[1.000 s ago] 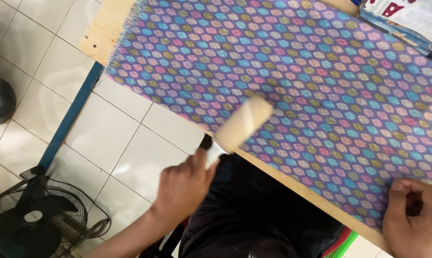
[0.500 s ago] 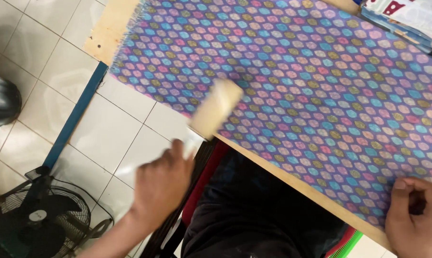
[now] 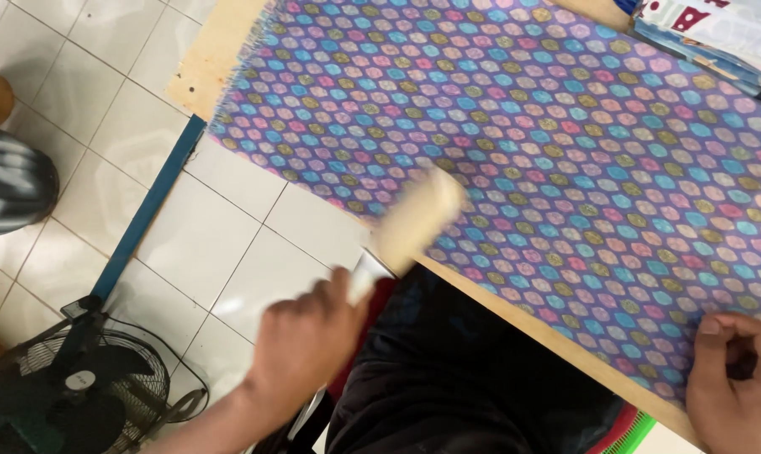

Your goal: Using a lint roller to remove debris from a piece of patterned fabric and then folding it.

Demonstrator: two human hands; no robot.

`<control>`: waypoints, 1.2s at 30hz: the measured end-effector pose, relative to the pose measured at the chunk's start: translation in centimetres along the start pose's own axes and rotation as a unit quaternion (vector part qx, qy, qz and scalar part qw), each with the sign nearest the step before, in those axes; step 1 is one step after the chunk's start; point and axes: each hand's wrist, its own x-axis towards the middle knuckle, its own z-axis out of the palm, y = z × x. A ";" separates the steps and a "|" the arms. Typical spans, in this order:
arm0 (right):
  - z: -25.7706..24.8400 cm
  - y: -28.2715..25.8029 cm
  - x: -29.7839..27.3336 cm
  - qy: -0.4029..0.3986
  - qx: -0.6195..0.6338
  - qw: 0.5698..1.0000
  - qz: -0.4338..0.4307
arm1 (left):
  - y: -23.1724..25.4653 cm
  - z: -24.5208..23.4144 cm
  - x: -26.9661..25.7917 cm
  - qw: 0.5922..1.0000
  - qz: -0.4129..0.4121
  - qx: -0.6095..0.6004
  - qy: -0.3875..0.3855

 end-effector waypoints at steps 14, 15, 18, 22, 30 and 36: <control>-0.9 -1.4 0.6 -0.006 -0.028 0.999 -0.045 | -0.3 0.0 -0.8 0.996 0.052 -0.057 0.054; -1.0 -1.5 0.5 0.003 -0.043 0.998 -0.054 | -0.4 0.6 -0.8 0.999 0.029 -0.020 -0.007; -1.2 -1.6 0.7 0.009 -0.049 0.996 -0.069 | -2.0 1.6 -0.1 0.996 -0.035 0.067 -0.052; -1.4 -1.8 0.9 -0.001 -0.092 0.991 -0.102 | -4.7 2.9 0.7 0.975 -0.136 0.173 0.036; -1.1 -1.4 0.7 0.002 -0.025 0.997 -0.071 | -4.2 4.1 1.0 0.990 -0.068 0.107 0.056; -1.1 -1.7 0.5 -0.008 0.005 1.000 -0.020 | -9.3 4.3 2.5 0.954 -0.218 0.202 0.043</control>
